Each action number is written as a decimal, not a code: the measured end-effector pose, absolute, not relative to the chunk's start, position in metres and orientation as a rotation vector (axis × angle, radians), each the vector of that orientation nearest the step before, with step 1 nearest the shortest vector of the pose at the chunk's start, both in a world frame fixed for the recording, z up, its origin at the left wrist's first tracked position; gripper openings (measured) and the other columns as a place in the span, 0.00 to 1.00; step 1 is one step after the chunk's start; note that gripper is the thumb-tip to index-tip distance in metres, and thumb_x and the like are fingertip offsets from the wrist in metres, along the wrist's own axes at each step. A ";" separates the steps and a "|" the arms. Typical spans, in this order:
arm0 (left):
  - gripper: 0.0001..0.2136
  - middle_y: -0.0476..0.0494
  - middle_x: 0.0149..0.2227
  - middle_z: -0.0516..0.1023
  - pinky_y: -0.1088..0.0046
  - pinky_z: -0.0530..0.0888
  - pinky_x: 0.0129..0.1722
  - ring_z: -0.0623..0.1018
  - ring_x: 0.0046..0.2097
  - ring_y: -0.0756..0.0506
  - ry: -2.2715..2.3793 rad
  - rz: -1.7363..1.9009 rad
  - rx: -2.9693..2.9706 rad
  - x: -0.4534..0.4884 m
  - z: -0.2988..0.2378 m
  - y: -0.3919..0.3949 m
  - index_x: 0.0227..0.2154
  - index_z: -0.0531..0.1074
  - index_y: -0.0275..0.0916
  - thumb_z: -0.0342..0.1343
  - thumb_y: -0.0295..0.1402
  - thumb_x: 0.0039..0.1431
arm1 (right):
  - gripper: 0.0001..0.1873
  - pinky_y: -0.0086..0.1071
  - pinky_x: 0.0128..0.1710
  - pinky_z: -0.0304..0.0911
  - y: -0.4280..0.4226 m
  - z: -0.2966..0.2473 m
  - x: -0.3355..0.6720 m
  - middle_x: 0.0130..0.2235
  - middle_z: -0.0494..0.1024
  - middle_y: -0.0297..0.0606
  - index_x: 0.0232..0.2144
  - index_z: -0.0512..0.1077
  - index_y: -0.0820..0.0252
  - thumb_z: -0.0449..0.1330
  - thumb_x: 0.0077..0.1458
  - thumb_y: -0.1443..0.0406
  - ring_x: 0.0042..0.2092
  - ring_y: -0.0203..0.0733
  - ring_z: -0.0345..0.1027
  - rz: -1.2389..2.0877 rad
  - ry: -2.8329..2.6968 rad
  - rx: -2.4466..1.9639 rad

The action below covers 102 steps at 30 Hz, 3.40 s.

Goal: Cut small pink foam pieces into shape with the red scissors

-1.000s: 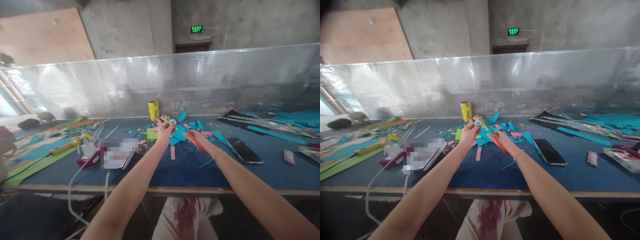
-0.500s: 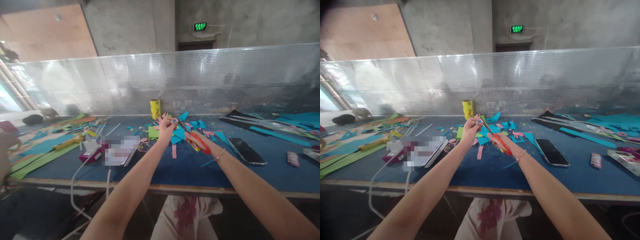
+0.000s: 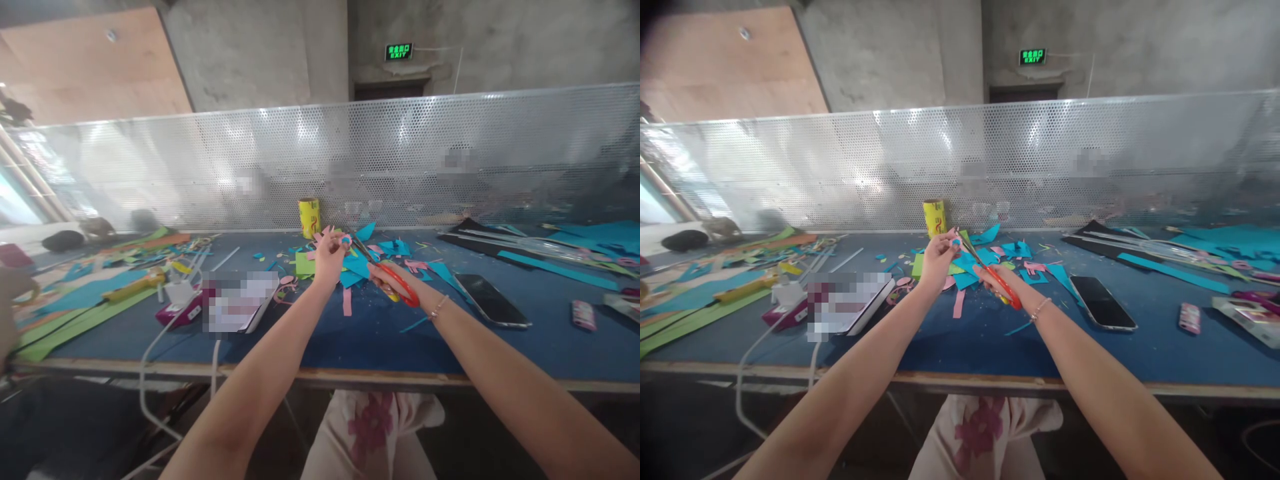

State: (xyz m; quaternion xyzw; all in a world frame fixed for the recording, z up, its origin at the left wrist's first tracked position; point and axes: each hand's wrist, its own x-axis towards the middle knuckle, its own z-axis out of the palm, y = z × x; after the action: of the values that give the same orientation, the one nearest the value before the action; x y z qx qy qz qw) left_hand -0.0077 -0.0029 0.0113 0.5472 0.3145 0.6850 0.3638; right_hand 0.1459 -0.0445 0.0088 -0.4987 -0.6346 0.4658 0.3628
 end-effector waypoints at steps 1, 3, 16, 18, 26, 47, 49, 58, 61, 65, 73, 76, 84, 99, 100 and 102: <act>0.07 0.51 0.25 0.70 0.75 0.73 0.31 0.73 0.28 0.53 0.805 1.769 1.412 -0.008 0.011 -0.002 0.31 0.67 0.38 0.56 0.27 0.47 | 0.18 0.23 0.15 0.49 -0.044 0.009 0.146 0.18 0.62 0.29 0.20 0.61 0.62 0.54 0.54 0.55 0.16 0.25 0.51 1.204 -1.628 -1.292; 0.09 0.52 0.24 0.70 0.73 0.74 0.33 0.74 0.28 0.52 0.798 1.780 1.407 -0.008 0.009 0.000 0.33 0.66 0.39 0.55 0.26 0.47 | 0.18 0.23 0.15 0.48 -0.045 0.010 0.146 0.18 0.62 0.29 0.19 0.61 0.62 0.55 0.53 0.55 0.16 0.25 0.51 1.210 -1.618 -1.310; 0.06 0.52 0.20 0.70 0.76 0.71 0.29 0.72 0.25 0.53 0.803 1.784 1.481 -0.007 0.012 -0.004 0.31 0.69 0.38 0.56 0.30 0.48 | 0.19 0.22 0.14 0.48 -0.044 0.007 0.147 0.17 0.62 0.29 0.21 0.62 0.61 0.56 0.51 0.52 0.16 0.25 0.51 1.213 -1.649 -1.298; 0.07 0.52 0.21 0.71 0.76 0.72 0.29 0.72 0.25 0.53 0.806 1.770 1.482 -0.007 0.012 -0.005 0.32 0.70 0.38 0.57 0.30 0.48 | 0.20 0.23 0.14 0.48 -0.042 0.005 0.149 0.17 0.62 0.29 0.20 0.63 0.61 0.57 0.50 0.51 0.16 0.26 0.51 1.213 -1.680 -1.271; 0.07 0.49 0.24 0.72 0.73 0.76 0.31 0.74 0.26 0.52 0.848 1.762 1.433 -0.007 0.011 -0.002 0.30 0.73 0.36 0.57 0.31 0.46 | 0.18 0.23 0.15 0.48 -0.047 0.011 0.145 0.17 0.62 0.29 0.21 0.63 0.62 0.55 0.52 0.53 0.16 0.26 0.51 1.252 -1.639 -1.314; 0.09 0.50 0.23 0.72 0.75 0.72 0.29 0.71 0.25 0.52 0.845 1.740 1.545 -0.008 0.015 -0.005 0.31 0.75 0.37 0.55 0.27 0.44 | 0.20 0.23 0.14 0.45 -0.054 0.017 0.145 0.17 0.60 0.29 0.20 0.64 0.63 0.57 0.50 0.51 0.15 0.25 0.49 1.247 -1.691 -1.275; 0.10 0.50 0.23 0.72 0.75 0.71 0.29 0.71 0.26 0.52 0.846 1.740 1.584 -0.009 0.014 -0.004 0.33 0.75 0.37 0.55 0.27 0.45 | 0.21 0.23 0.14 0.45 -0.055 0.017 0.145 0.17 0.60 0.28 0.21 0.64 0.63 0.56 0.50 0.50 0.15 0.24 0.49 1.242 -1.703 -1.257; 0.06 0.49 0.25 0.73 0.74 0.72 0.30 0.73 0.27 0.52 0.808 1.803 1.519 -0.008 0.014 -0.006 0.29 0.69 0.37 0.57 0.27 0.44 | 0.22 0.24 0.14 0.48 -0.047 0.007 0.151 0.17 0.61 0.29 0.22 0.65 0.63 0.55 0.49 0.48 0.15 0.26 0.49 1.278 -1.723 -1.137; 0.05 0.50 0.23 0.72 0.74 0.71 0.30 0.72 0.26 0.53 0.809 1.786 1.498 -0.008 0.015 -0.007 0.26 0.69 0.37 0.58 0.28 0.44 | 0.22 0.24 0.14 0.47 -0.046 0.006 0.151 0.16 0.61 0.29 0.23 0.65 0.63 0.55 0.49 0.48 0.15 0.26 0.49 1.280 -1.709 -1.113; 0.04 0.51 0.21 0.72 0.75 0.70 0.28 0.72 0.25 0.53 0.808 1.784 1.494 -0.008 0.016 -0.007 0.24 0.68 0.36 0.58 0.27 0.43 | 0.22 0.24 0.14 0.47 -0.047 0.007 0.151 0.17 0.62 0.29 0.23 0.65 0.62 0.55 0.49 0.48 0.16 0.26 0.50 1.274 -1.711 -1.126; 0.03 0.50 0.23 0.73 0.74 0.71 0.30 0.72 0.26 0.53 0.824 1.785 1.521 -0.008 0.016 -0.008 0.25 0.69 0.37 0.57 0.27 0.44 | 0.22 0.25 0.14 0.48 -0.046 0.007 0.152 0.17 0.63 0.30 0.24 0.66 0.62 0.54 0.50 0.48 0.16 0.27 0.51 1.214 -1.758 -1.165; 0.03 0.50 0.23 0.73 0.73 0.71 0.31 0.73 0.27 0.52 0.835 1.796 1.539 -0.008 0.015 -0.007 0.25 0.69 0.37 0.57 0.27 0.44 | 0.22 0.25 0.14 0.48 -0.047 0.008 0.151 0.17 0.63 0.31 0.23 0.66 0.62 0.54 0.51 0.49 0.16 0.28 0.51 1.195 -1.756 -1.192; 0.04 0.49 0.25 0.73 0.75 0.70 0.30 0.72 0.27 0.52 0.860 1.800 1.584 -0.010 0.012 -0.003 0.26 0.69 0.37 0.56 0.26 0.43 | 0.19 0.24 0.13 0.48 -0.049 0.010 0.149 0.16 0.62 0.30 0.22 0.66 0.63 0.56 0.51 0.52 0.15 0.26 0.50 1.200 -1.731 -1.232; 0.04 0.49 0.25 0.74 0.74 0.72 0.32 0.73 0.28 0.52 0.865 1.782 1.538 -0.009 0.016 -0.007 0.25 0.70 0.37 0.56 0.26 0.43 | 0.21 0.22 0.13 0.47 -0.047 0.009 0.150 0.15 0.62 0.29 0.22 0.65 0.64 0.56 0.51 0.51 0.15 0.25 0.50 1.261 -1.708 -1.171; 0.04 0.49 0.25 0.74 0.73 0.72 0.32 0.73 0.28 0.52 0.867 1.782 1.536 -0.009 0.016 -0.008 0.25 0.70 0.37 0.56 0.26 0.43 | 0.21 0.22 0.12 0.47 -0.048 0.010 0.150 0.15 0.61 0.29 0.21 0.65 0.64 0.56 0.51 0.51 0.14 0.25 0.49 1.258 -1.704 -1.187; 0.04 0.49 0.25 0.74 0.73 0.72 0.33 0.73 0.28 0.52 0.863 1.786 1.527 -0.009 0.016 -0.008 0.25 0.70 0.37 0.56 0.25 0.43 | 0.21 0.22 0.12 0.47 -0.049 0.012 0.149 0.14 0.61 0.29 0.21 0.65 0.64 0.56 0.51 0.52 0.14 0.25 0.49 1.246 -1.703 -1.207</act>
State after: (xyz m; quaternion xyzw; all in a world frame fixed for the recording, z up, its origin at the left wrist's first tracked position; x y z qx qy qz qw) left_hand -0.0088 -0.0079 0.0164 0.5791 0.3274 0.6775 0.3137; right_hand 0.1488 -0.0491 0.0123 -0.4655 -0.6569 0.4806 0.3476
